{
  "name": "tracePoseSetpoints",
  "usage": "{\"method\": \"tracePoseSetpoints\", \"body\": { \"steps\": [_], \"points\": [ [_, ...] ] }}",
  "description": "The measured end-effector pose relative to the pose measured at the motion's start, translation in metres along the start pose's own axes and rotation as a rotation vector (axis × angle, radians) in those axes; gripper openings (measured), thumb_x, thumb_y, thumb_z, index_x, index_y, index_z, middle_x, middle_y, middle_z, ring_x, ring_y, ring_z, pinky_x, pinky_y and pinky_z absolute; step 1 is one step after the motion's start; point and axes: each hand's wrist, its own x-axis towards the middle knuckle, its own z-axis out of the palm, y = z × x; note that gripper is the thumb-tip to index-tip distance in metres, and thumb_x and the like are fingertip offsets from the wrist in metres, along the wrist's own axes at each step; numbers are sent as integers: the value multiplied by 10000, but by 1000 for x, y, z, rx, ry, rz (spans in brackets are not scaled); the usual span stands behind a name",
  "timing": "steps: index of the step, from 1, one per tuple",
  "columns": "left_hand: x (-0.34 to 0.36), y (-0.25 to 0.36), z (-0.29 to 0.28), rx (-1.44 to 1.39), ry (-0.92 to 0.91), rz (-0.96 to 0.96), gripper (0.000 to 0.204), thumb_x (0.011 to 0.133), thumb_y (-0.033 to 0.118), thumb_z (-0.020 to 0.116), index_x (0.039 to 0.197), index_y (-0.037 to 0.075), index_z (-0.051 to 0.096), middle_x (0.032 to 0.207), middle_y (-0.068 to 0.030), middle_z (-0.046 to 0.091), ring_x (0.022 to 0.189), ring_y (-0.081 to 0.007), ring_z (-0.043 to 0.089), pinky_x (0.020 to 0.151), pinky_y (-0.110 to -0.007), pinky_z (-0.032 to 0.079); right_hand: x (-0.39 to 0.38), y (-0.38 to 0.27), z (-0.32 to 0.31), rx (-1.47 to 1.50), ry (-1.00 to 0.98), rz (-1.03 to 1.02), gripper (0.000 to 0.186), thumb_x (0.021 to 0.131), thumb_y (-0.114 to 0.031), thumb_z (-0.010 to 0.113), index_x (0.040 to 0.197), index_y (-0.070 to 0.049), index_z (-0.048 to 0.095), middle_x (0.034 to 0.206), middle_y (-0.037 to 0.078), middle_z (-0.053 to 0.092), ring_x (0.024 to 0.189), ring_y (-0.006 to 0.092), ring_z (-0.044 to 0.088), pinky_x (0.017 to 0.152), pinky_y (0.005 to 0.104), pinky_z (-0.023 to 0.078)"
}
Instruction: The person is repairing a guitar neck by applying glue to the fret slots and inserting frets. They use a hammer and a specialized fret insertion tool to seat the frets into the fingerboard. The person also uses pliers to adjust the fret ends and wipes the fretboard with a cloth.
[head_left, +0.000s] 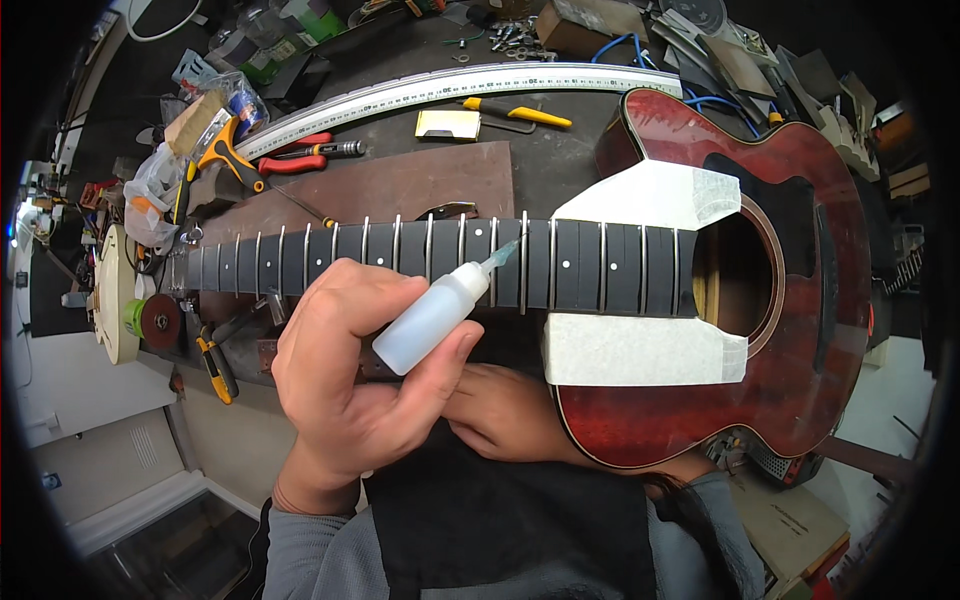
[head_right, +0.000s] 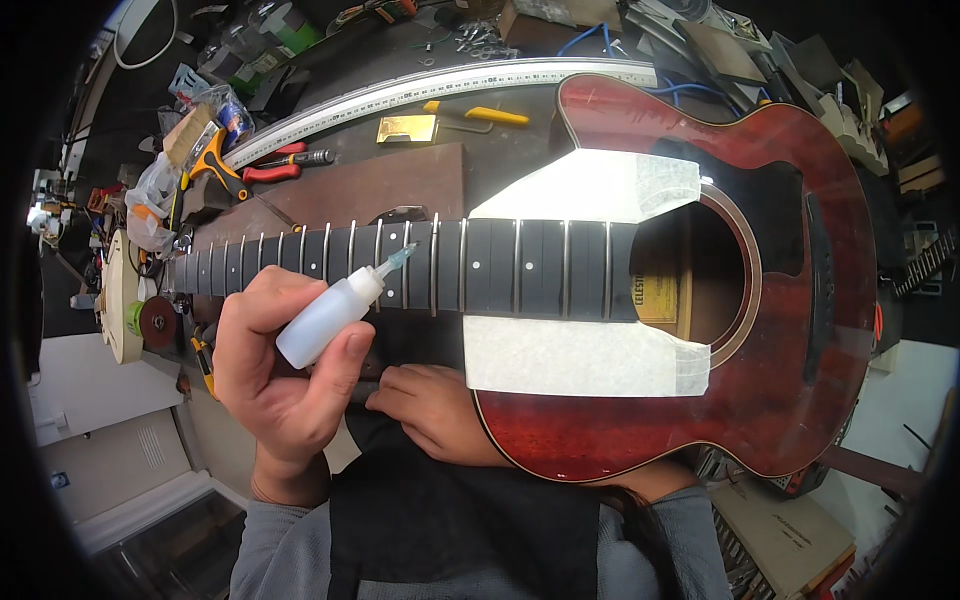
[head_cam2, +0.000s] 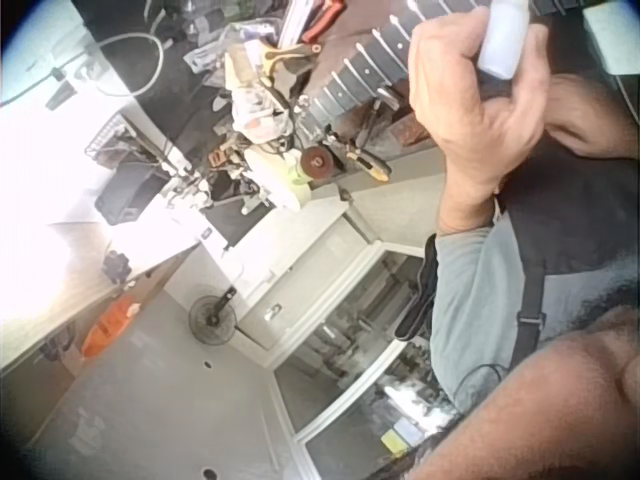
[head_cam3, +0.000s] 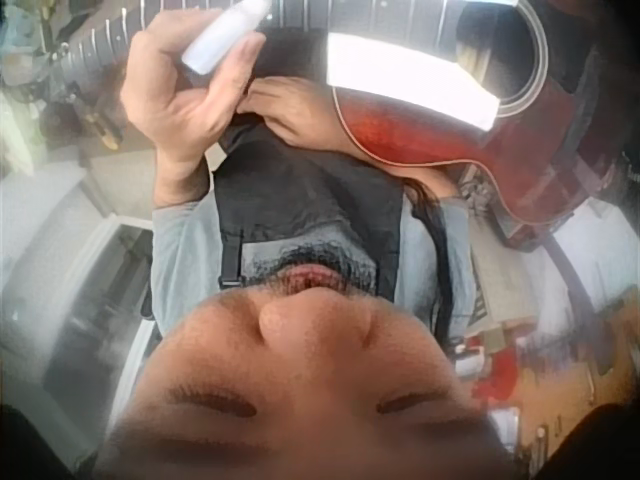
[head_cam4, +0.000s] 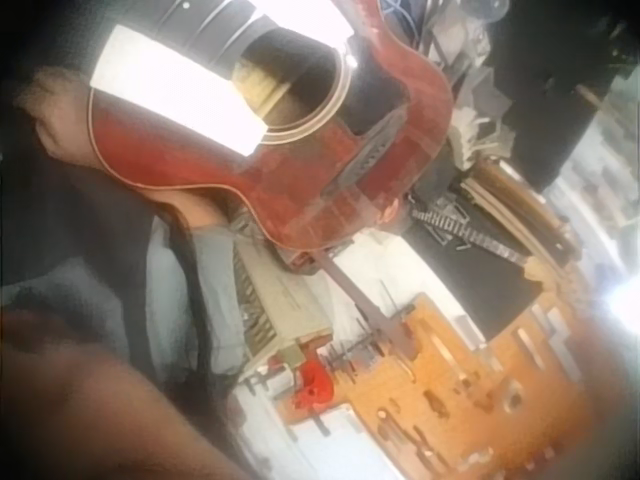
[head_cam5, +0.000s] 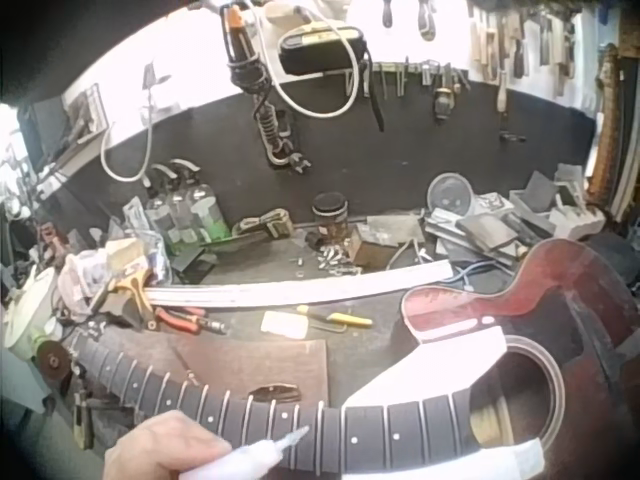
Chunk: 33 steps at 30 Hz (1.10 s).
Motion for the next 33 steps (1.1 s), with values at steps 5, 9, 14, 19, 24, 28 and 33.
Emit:
{"method": "tracePoseSetpoints", "body": {
  "steps": [5,9,14,19,24,28,33],
  "points": [
    [2,-1,4,31,-9,0,372,913,-30,895,1178,-37,635,997,-122,674,865,-170,606,765,-293,486,-1,2,0,1,-17,-1,446,862,41,726,1292,-45,646,1169,164,614,1098,401,649,919,520,540],
    [3,1,4,58,-14,-3,370,910,-31,898,1171,-38,637,996,-125,678,860,-170,609,760,-293,488,-1,2,1,14,-11,-10,433,869,45,722,1286,-41,646,1164,169,614,1090,406,648,912,523,539],
    [4,0,5,70,-19,4,369,909,-42,895,1174,-41,639,1005,-131,685,859,-173,616,754,-299,496,-1,2,0,16,-18,-18,426,871,54,717,1281,-39,647,1156,171,615,1081,406,648,906,523,538],
    [4,1,6,80,-14,11,361,907,-58,889,1169,-42,641,998,-129,688,855,-174,617,755,-299,499,-1,2,0,15,-9,-28,422,871,55,714,1277,-38,646,1154,170,614,1075,403,647,906,521,537],
    [2,3,4,82,-21,16,355,898,-72,884,1164,-53,648,964,-126,683,826,-168,605,726,-295,479,-2,4,2,25,-11,-30,425,871,56,711,1279,-42,643,1153,167,608,1078,400,644,909,517,535],
    [0,10,0,99,-37,27,357,887,-60,894,1152,-58,655,940,-130,678,793,-172,598,697,-301,458,-1,3,0,15,-18,-45,424,872,60,707,1277,-45,641,1155,165,605,1086,399,641,914,519,533],
    [-7,13,-3,81,-52,51,371,878,-32,911,1150,-60,660,922,-131,680,785,-190,606,691,-311,456,-2,1,-3,6,-25,-26,421,878,56,699,1283,-42,640,1193,165,618,1122,401,644,943,523,537]
  ]
}}
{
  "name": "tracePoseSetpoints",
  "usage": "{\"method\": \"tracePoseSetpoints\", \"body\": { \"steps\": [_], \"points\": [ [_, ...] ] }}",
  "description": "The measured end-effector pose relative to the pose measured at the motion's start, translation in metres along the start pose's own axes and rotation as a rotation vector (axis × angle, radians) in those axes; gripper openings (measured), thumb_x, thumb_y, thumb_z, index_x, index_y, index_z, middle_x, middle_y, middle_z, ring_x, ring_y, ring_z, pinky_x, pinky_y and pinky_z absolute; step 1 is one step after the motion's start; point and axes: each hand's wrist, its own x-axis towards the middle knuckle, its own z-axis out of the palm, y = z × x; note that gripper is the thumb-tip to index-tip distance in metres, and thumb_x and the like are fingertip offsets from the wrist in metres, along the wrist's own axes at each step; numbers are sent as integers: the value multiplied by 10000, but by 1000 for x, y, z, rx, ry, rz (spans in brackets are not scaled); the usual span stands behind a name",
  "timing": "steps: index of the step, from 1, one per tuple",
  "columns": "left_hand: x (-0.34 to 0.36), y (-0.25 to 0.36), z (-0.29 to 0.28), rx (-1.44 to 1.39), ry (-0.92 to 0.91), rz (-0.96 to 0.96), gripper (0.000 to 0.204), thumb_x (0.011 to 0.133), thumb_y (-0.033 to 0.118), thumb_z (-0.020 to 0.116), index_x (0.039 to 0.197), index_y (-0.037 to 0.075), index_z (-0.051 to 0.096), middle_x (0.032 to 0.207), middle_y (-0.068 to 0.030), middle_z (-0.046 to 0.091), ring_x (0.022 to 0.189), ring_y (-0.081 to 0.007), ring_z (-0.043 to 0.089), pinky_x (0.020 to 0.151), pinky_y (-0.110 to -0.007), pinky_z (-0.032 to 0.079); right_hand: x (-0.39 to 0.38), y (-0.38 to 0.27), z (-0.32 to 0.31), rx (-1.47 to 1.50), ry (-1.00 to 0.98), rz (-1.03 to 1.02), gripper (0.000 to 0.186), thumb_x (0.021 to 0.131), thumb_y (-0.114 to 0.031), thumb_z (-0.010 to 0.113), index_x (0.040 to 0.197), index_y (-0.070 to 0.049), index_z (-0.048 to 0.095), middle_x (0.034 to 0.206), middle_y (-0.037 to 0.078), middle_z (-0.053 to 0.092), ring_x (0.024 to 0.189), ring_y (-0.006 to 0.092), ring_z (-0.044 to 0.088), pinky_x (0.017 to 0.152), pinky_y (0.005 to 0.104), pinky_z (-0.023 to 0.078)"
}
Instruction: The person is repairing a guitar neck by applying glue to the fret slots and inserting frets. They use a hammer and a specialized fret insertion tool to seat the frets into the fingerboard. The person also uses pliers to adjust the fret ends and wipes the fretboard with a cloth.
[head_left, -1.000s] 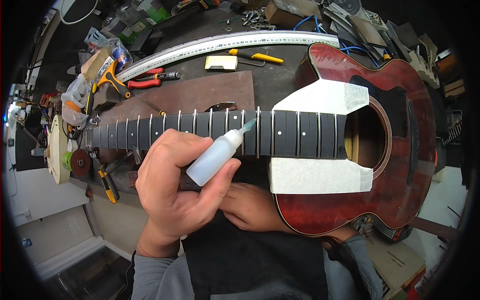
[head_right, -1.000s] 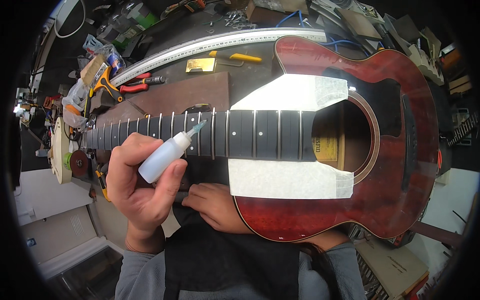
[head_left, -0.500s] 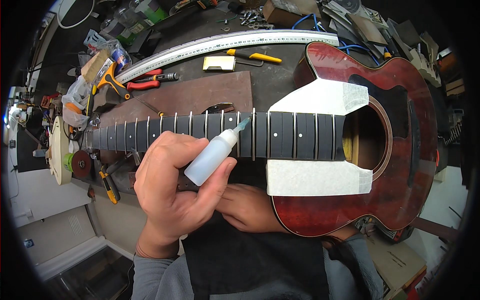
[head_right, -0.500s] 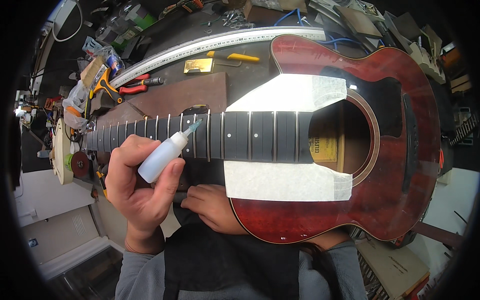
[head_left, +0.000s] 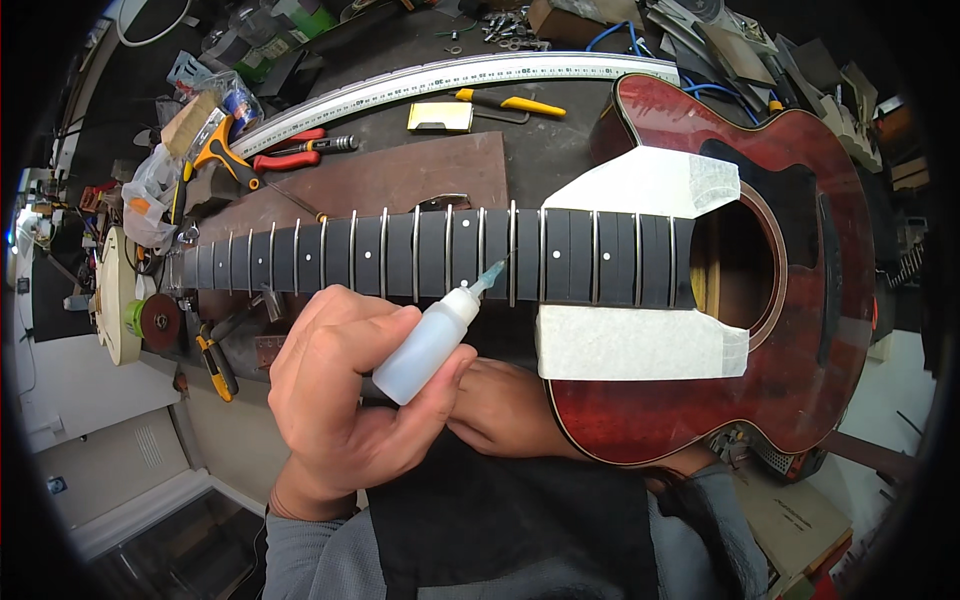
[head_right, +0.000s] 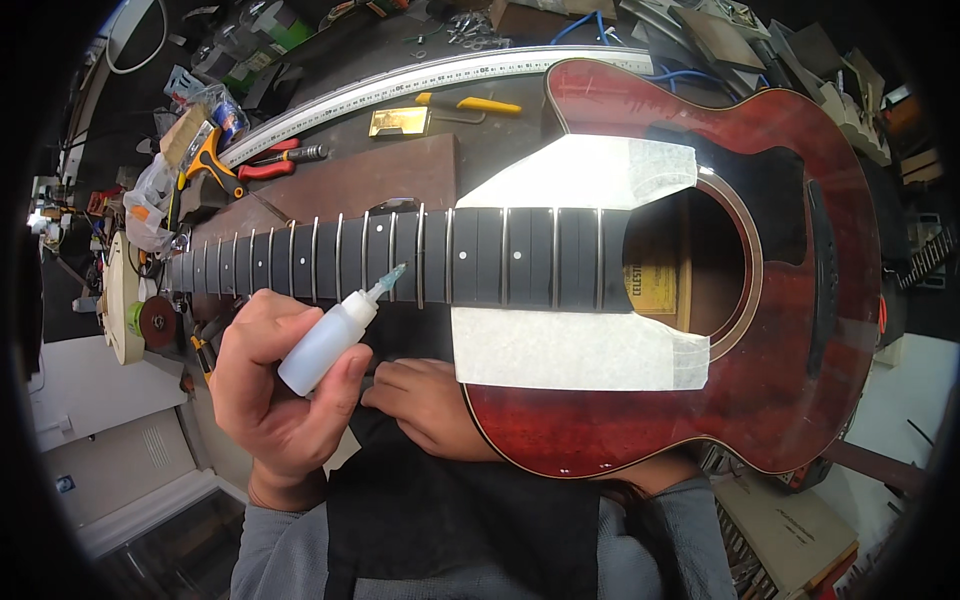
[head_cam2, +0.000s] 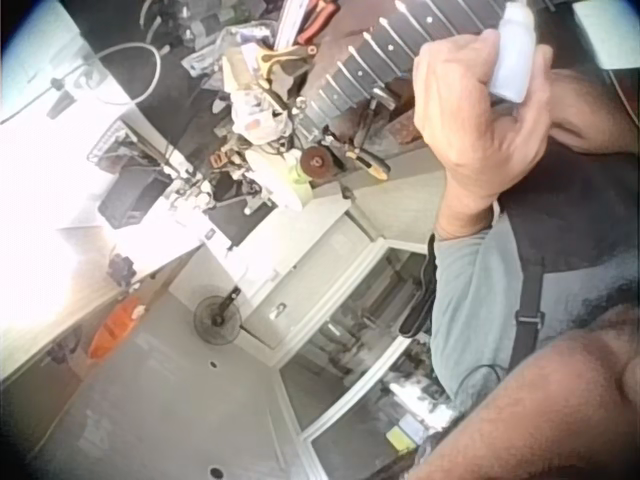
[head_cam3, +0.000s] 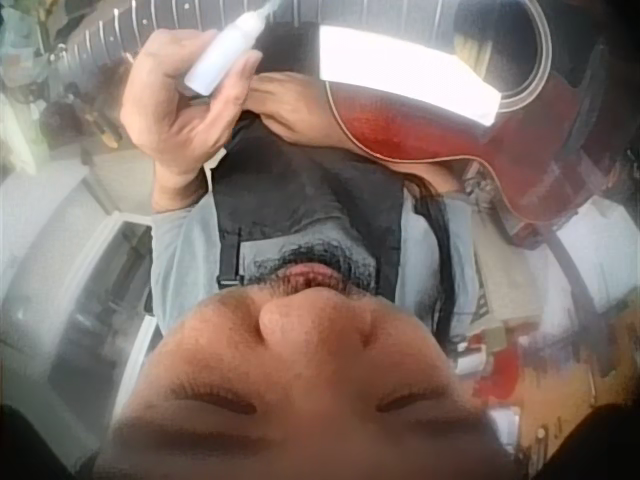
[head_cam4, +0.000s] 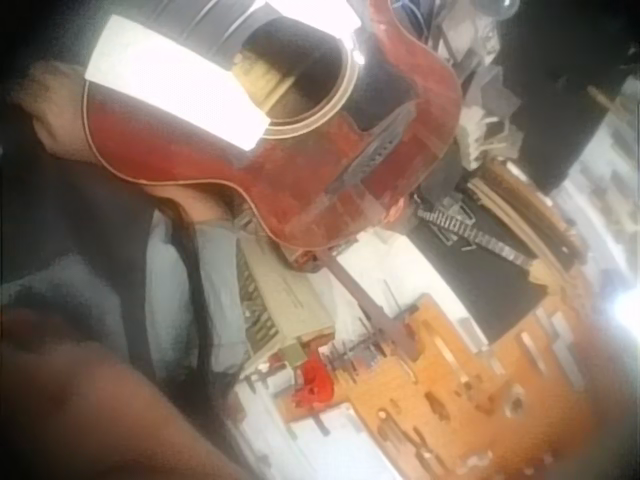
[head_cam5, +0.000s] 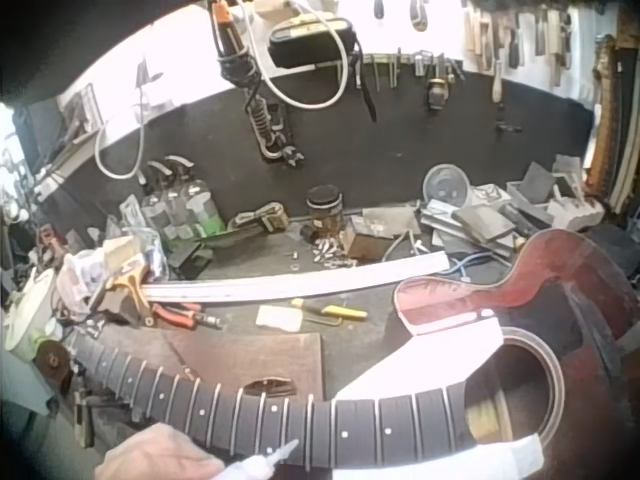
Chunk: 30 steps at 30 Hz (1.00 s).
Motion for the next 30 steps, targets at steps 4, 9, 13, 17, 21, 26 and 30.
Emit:
{"method": "tracePoseSetpoints", "body": {
  "steps": [4,9,13,17,21,26,30],
  "points": [
    [-6,3,-2,2,0,-3,376,870,-32,912,1153,-57,665,919,-130,687,783,-202,612,697,-329,461,1,0,1,2,-7,4,430,877,55,697,1292,-39,639,1219,166,625,1135,406,650,961,525,539],
    [-9,6,-5,8,-22,5,384,858,-32,913,1155,-49,670,923,-137,698,784,-214,623,706,-346,468,1,-2,1,-13,35,-9,442,864,61,703,1291,-31,637,1202,169,623,1112,411,650,951,521,539],
    [-13,7,-6,2,-19,3,387,855,-29,912,1158,-46,672,929,-145,706,788,-217,632,702,-343,470,3,-4,0,-26,35,4,411,854,69,707,1247,-24,629,1141,162,614,1065,408,646,922,517,534],
    [-17,9,-7,-3,-17,-2,383,856,-24,912,1154,-43,672,932,-149,708,788,-218,635,701,-342,474,1,-5,4,-52,66,7,359,846,68,722,1180,-23,625,1087,153,598,1023,401,641,890,513,531],
    [-21,11,-8,-31,-31,-2,393,863,-7,916,1163,-39,664,942,-153,707,794,-211,628,706,-336,478,0,-6,3,-50,80,15,343,849,68,727,1166,-25,635,1080,149,601,1024,392,648,882,508,537],
    [-33,5,-16,-287,119,-107,435,896,66,930,1184,-35,619,976,-164,720,826,-212,660,735,-341,519,3,-12,0,-94,40,66,363,874,54,728,1222,-41,684,1122,151,657,1078,391,682,923,497,557],
    [-38,12,-26,-575,314,-437,466,1007,290,837,1235,0,552,992,-180,708,858,-221,687,769,-344,579,4,-12,-1,-98,-11,127,370,894,58,722,1248,-50,732,1164,162,712,1124,395,718,967,485,584]
  ]
}}
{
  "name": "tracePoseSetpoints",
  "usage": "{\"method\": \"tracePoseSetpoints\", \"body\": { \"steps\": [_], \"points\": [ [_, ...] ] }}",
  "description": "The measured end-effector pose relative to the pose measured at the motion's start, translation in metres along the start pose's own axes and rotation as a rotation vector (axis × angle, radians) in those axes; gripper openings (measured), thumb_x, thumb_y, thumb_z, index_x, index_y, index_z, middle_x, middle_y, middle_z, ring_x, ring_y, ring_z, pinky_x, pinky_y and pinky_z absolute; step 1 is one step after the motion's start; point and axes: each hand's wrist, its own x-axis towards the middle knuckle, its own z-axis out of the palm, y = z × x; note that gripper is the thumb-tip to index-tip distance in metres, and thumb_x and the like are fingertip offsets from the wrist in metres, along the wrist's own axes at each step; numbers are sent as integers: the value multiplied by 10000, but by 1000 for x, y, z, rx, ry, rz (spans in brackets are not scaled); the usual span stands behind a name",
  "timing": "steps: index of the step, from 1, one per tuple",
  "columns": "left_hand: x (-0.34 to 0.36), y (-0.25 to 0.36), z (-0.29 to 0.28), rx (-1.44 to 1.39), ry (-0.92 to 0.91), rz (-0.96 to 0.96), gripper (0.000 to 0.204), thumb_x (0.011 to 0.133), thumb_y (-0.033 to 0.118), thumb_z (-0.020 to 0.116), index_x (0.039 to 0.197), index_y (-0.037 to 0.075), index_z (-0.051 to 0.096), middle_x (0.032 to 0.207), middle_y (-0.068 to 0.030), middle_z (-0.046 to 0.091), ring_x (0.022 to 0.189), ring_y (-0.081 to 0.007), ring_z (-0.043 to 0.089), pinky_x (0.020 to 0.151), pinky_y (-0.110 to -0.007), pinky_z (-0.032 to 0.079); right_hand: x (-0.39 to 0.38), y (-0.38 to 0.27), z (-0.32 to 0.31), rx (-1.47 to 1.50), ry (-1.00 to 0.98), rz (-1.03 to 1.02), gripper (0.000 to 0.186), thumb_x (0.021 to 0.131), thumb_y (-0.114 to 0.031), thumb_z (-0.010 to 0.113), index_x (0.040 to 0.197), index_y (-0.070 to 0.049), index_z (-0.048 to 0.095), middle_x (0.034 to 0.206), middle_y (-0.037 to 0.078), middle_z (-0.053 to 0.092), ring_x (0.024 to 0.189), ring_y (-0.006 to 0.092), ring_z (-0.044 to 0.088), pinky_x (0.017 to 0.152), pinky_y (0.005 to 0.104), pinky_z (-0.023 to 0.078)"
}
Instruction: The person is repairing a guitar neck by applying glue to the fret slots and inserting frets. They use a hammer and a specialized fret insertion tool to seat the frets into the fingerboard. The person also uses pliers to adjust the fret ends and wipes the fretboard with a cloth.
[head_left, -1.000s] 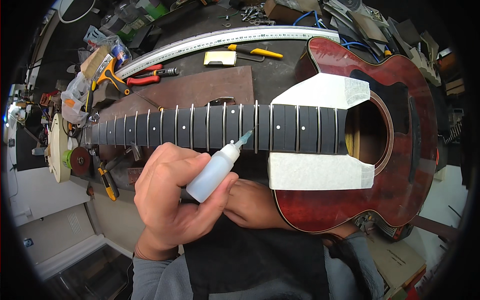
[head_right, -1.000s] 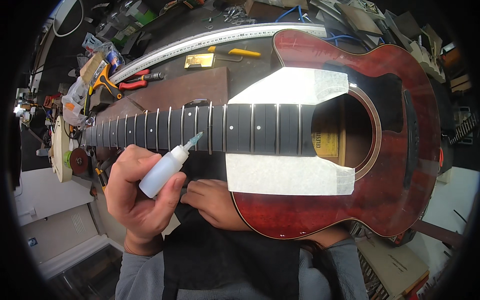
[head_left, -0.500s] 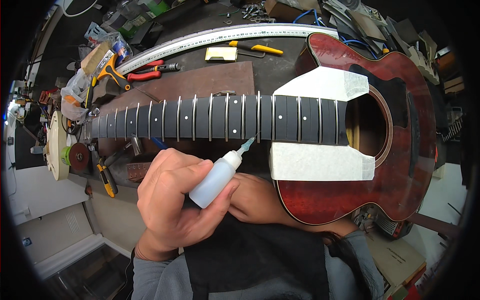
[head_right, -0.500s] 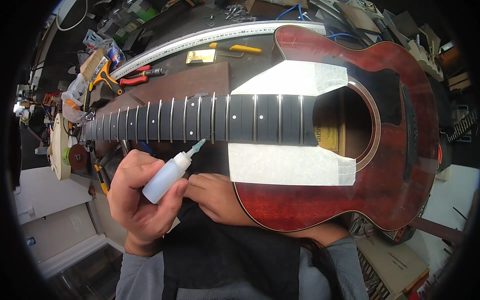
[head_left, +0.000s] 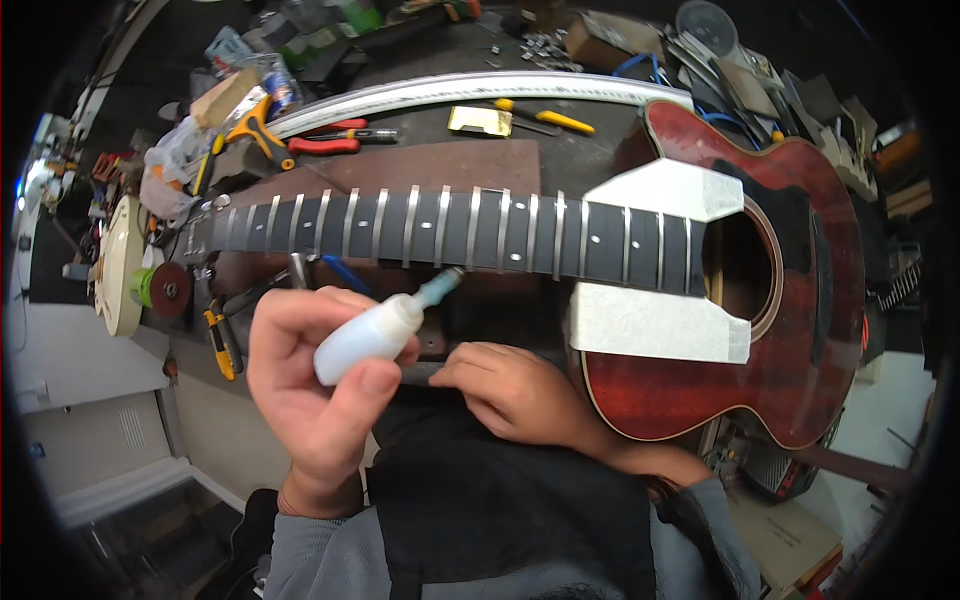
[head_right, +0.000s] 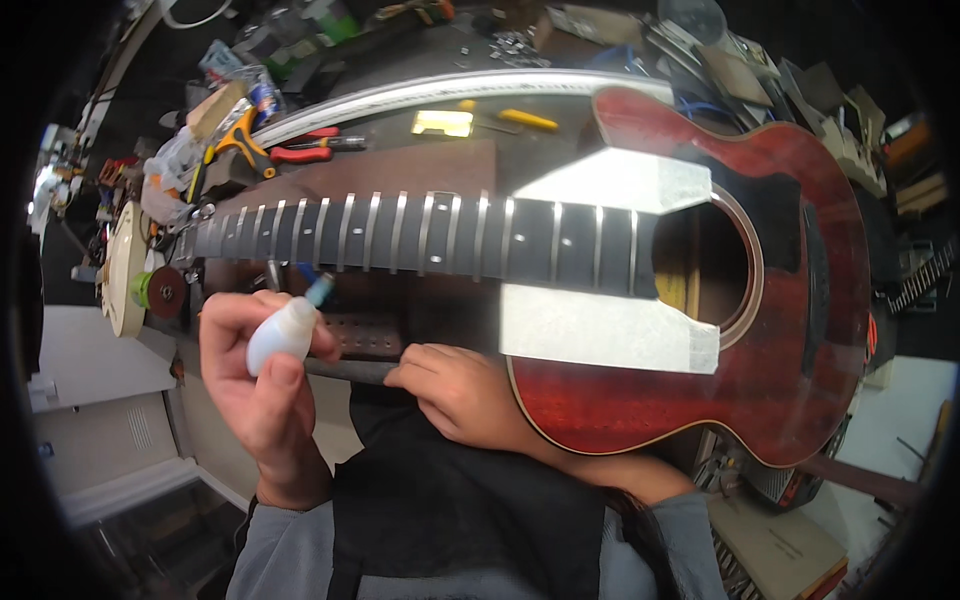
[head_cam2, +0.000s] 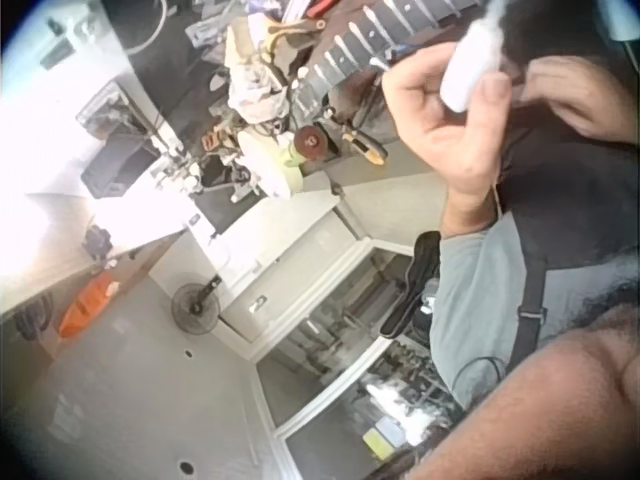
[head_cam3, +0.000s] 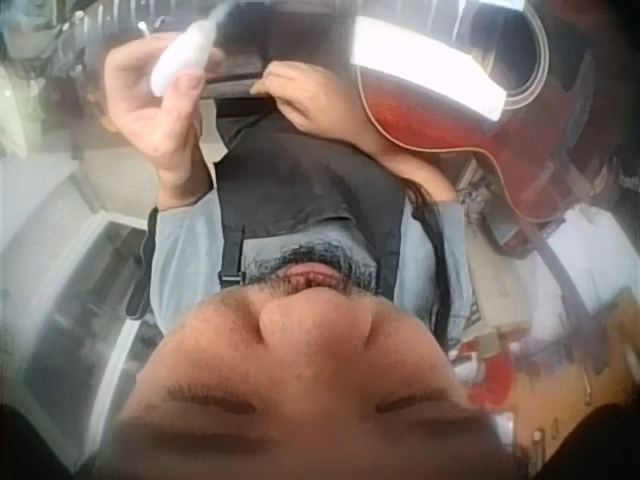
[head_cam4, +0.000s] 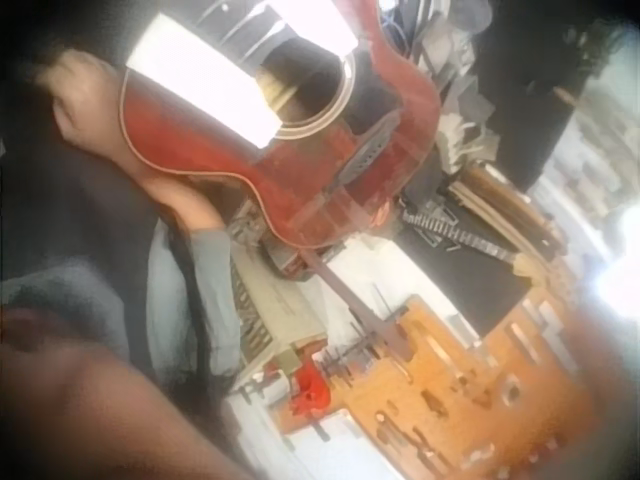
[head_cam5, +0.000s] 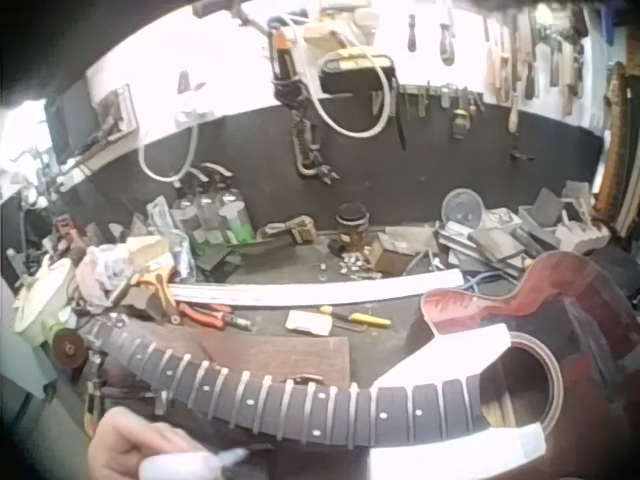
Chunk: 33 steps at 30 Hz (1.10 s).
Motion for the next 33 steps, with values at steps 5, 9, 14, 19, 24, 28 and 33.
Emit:
{"method": "tracePoseSetpoints", "body": {
  "steps": [5,9,14,19,24,28,33],
  "points": [
    [-8,-9,-31,-357,24,-161,561,1011,240,822,1415,21,501,1108,-233,761,969,-300,792,901,-408,669,3,-10,1,-39,3,2,348,877,77,721,1206,-35,740,1116,138,699,1052,384,718,904,477,578],
    [-21,-15,-62,-414,61,-109,545,1033,232,823,1463,29,556,1166,-216,772,996,-297,796,925,-411,661,2,-16,3,-127,-1,-31,398,872,93,715,1249,-31,739,1127,143,699,1055,379,716,903,486,574],
    [-32,-27,-87,-429,81,-54,448,1091,220,750,1457,35,568,1198,-214,767,985,-286,788,907,-396,645,-5,-112,-17,-61,-255,40,471,865,74,741,1319,-54,741,1197,125,716,1159,349,723,997,461,602],
    [-45,-37,-105,-491,55,-60,387,1143,228,664,1459,44,534,1178,-207,743,921,-255,754,864,-385,631,43,-198,-100,-330,-232,38,290,906,41,766,1180,-48,799,1060,102,766,1032,305,777,866,397,609],
    [-46,-50,-95,-628,-50,-115,363,1148,192,655,1451,37,528,1183,-206,749,926,-231,752,872,-370,616,160,-114,-144,-971,-100,166,204,985,-120,692,1161,-65,777,1126,175,780,1064,396,750,930,494,603],
    [-63,-53,-99,-698,-107,-140,355,1132,127,679,1444,33,537,1187,-200,757,947,-216,752,884,-360,611,228,-4,-155,-1323,-376,390,322,981,-281,790,1230,-77,786,1241,160,794,1182,370,760,993,502,612],
    [-91,-60,-116,-677,-90,-208,343,1129,109,681,1436,37,545,1185,-193,754,948,-210,751,899,-357,616,252,47,-144,-1365,-494,487,386,925,-309,866,1230,-84,792,1200,141,816,1142,368,783,972,497,629]
  ]
}}
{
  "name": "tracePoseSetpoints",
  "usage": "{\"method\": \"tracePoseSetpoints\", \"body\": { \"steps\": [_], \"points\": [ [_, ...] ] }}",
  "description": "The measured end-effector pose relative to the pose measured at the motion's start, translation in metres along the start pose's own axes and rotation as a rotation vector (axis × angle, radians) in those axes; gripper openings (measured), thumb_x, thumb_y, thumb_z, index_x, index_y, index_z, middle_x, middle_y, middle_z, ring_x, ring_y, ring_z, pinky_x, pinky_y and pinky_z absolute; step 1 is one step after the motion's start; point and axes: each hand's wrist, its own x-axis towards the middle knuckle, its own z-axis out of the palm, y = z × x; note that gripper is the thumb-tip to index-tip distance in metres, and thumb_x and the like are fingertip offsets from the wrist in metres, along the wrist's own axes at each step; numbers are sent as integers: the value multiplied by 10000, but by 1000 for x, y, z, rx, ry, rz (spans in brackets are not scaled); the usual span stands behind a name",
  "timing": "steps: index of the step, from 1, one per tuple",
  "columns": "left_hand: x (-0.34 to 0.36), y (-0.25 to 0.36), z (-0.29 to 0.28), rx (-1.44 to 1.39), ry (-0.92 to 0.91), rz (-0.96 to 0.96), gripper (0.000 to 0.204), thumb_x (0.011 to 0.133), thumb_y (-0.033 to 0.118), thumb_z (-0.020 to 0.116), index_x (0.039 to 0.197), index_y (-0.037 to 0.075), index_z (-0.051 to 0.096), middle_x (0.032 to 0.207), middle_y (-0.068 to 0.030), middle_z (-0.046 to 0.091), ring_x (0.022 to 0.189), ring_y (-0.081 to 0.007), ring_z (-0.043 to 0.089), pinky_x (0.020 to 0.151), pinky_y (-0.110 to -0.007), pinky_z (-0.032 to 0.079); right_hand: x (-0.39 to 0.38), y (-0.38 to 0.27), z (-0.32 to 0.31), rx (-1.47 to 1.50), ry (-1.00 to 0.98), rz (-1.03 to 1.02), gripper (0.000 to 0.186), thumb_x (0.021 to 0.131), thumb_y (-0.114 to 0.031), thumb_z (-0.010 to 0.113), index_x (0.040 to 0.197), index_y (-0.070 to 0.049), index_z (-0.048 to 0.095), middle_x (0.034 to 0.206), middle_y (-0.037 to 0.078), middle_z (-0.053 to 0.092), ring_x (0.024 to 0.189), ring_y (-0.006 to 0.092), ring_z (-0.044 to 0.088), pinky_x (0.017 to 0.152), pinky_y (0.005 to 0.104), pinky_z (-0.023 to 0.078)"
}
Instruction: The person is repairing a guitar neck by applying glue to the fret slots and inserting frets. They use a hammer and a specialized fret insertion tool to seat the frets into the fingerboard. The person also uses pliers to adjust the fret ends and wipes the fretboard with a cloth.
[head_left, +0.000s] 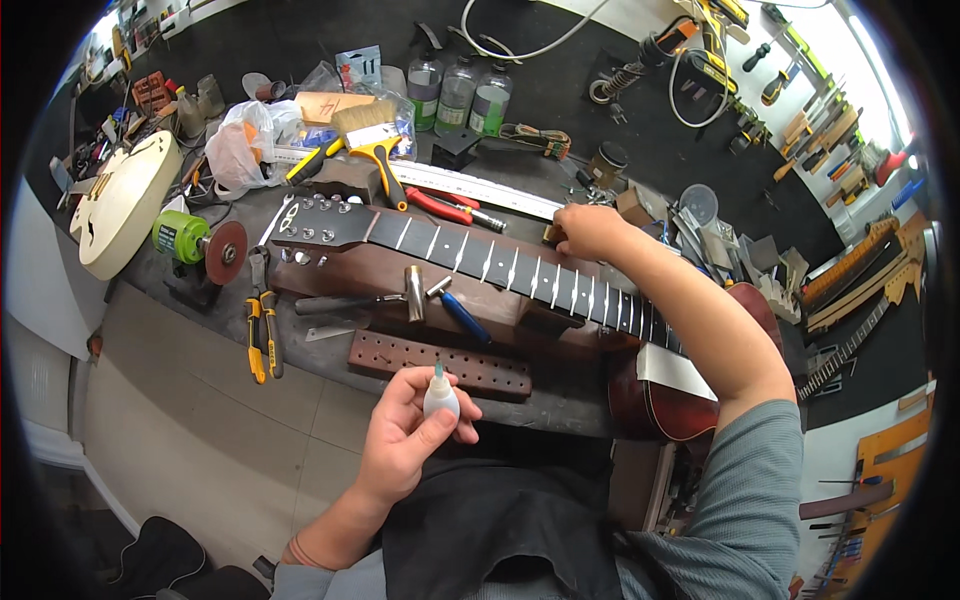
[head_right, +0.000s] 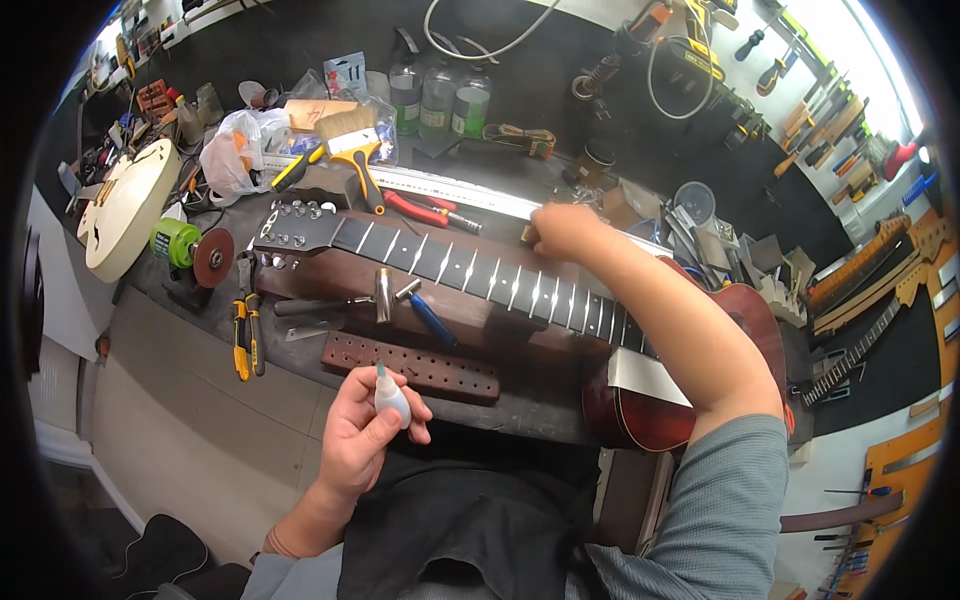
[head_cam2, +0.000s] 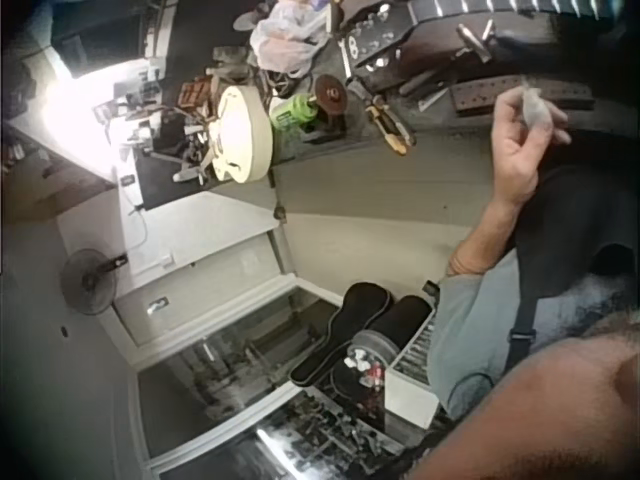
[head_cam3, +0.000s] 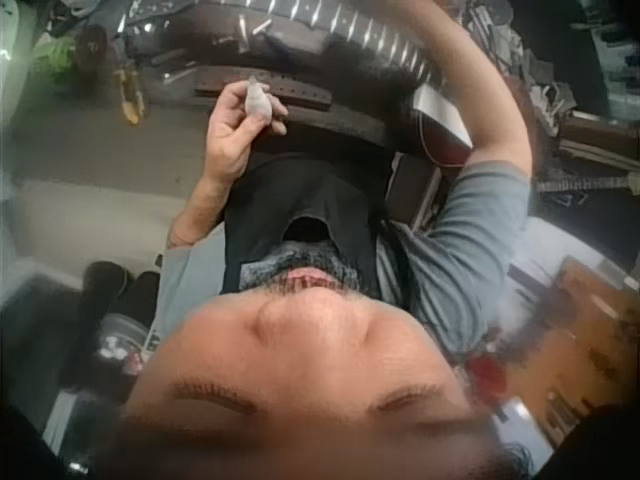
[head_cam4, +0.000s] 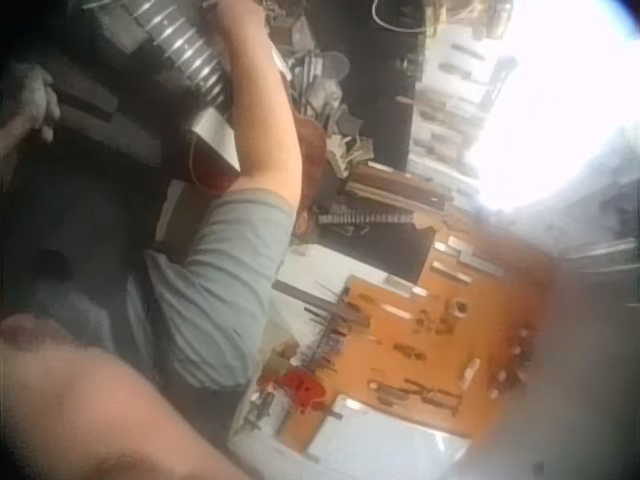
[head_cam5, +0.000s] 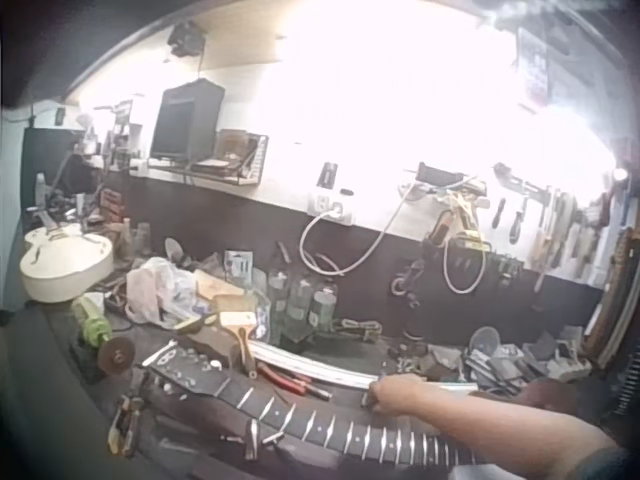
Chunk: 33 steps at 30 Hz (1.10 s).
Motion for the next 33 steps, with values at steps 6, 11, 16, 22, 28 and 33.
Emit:
{"method": "tracePoseSetpoints", "body": {
  "steps": [6,11,16,22,28,33],
  "points": [
    [-2,-5,1,-24,11,-93,346,1106,108,685,1410,28,540,1141,-217,747,918,-241,746,898,-392,610,0,6,-7,-13,-1,-55,349,923,-297,829,1183,-69,789,1168,154,817,1103,370,788,956,482,625],
    [5,-14,0,-39,-144,-137,350,1128,76,663,1451,34,536,1212,-177,734,1018,-198,737,943,-368,618,-73,6,-57,250,295,-11,420,959,-270,799,1267,-31,642,1157,199,791,1103,390,765,956,492,605],
    [18,-23,23,-19,-233,-204,354,1097,89,684,1421,39,551,1166,-214,749,956,-235,752,920,-391,614,-217,-33,-77,661,550,13,451,1014,-85,777,1406,-46,557,1166,101,728,1052,223,726,962,369,588],
    [22,-47,68,-26,-478,-336,354,1100,94,686,1422,40,550,1175,-211,746,965,-235,749,914,-389,616,-372,-92,-6,1982,488,-110,642,1113,-598,570,1463,-63,503,1088,65,518,928,159,528,733,310,465],
    [5,-74,99,22,-611,-457,364,1102,129,690,1428,38,557,1144,-201,749,936,-230,753,883,-372,612,-433,-111,61,2518,744,-256,540,1127,-607,463,1057,-86,584,925,33,448,850,186,479,618,315,398],
    [-7,-91,114,23,-693,-549,374,1103,116,709,1437,40,562,1181,-182,752,986,-213,756,902,-367,623,-466,-116,103,2599,995,-184,388,1064,-479,511,1029,-97,575,850,22,435,819,192,465,622,344,382]
  ]
}}
